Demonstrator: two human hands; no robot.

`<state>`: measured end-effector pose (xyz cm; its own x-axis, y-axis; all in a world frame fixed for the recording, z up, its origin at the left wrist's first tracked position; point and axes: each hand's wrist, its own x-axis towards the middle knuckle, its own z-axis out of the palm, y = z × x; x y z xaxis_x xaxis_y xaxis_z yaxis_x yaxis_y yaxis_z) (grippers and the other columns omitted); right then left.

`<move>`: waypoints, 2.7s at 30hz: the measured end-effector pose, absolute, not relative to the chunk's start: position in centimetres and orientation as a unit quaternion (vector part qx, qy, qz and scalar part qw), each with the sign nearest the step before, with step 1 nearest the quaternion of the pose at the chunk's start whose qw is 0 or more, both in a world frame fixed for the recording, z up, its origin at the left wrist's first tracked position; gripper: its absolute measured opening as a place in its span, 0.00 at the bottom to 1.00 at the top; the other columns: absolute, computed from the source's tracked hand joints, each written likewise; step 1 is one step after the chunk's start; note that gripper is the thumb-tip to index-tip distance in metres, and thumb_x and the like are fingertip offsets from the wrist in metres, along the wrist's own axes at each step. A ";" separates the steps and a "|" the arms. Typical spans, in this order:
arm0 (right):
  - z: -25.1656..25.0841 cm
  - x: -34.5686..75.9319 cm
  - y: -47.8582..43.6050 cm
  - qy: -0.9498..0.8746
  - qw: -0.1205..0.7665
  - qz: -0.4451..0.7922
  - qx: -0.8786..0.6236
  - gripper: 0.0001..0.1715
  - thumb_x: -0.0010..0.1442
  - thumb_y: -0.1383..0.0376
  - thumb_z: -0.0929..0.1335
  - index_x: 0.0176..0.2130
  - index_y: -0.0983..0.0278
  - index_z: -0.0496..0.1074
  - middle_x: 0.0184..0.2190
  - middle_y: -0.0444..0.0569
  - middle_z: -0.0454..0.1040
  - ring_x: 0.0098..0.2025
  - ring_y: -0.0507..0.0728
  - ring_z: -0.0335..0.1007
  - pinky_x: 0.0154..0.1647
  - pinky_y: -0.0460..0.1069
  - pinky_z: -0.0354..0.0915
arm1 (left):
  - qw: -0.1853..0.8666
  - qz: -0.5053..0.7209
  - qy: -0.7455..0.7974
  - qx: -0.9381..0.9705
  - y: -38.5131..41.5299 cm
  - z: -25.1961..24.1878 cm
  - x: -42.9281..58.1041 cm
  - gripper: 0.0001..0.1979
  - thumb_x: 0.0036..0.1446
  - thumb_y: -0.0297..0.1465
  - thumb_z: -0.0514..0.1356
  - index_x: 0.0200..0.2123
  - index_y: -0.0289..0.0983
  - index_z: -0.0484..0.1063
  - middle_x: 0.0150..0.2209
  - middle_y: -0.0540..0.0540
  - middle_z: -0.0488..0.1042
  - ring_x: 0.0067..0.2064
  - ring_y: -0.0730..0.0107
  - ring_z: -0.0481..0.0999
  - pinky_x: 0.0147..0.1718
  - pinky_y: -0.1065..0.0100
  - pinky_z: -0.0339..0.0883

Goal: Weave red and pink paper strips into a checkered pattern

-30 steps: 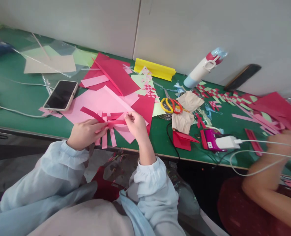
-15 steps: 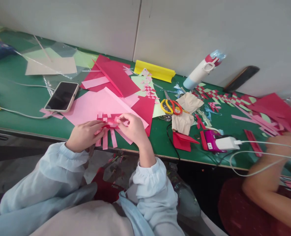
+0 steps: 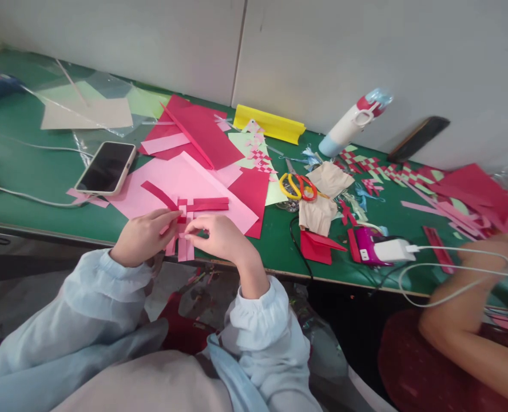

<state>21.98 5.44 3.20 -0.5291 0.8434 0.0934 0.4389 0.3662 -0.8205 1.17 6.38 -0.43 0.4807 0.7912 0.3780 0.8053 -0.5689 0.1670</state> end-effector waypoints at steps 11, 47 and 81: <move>6.0 24.3 4.3 -0.786 0.196 0.483 -0.332 0.14 0.62 0.59 0.68 0.32 0.66 0.79 0.32 0.49 0.78 0.32 0.52 0.71 0.32 0.46 0.63 | -0.021 -0.305 -0.333 -0.892 4.3 1.1 -0.6 0.12 0.55 0.22 0.54 0.33 0.37 0.76 0.41 0.44 0.79 0.40 0.64 0.79 0.39 0.64 0.73; 0.0 22.6 7.7 -0.834 0.200 0.075 -0.509 0.08 0.61 0.64 0.69 0.39 0.62 0.79 0.36 0.51 0.75 0.44 0.60 0.68 0.48 0.55 0.66 | 0.025 -0.167 -0.296 -0.940 2.3 -0.1 1.2 0.16 0.59 0.30 0.60 0.51 0.34 0.69 0.46 0.38 0.75 0.46 0.56 0.73 0.43 0.56 0.69; -0.4 22.4 7.7 -0.814 0.205 0.102 -0.533 0.08 0.62 0.63 0.69 0.39 0.63 0.79 0.37 0.51 0.75 0.43 0.59 0.70 0.46 0.53 0.67 | 0.041 -0.229 -0.247 -0.941 1.2 -0.1 -0.8 0.12 0.62 0.21 0.52 0.46 0.33 0.71 0.36 0.43 0.77 0.36 0.64 0.75 0.36 0.63 0.72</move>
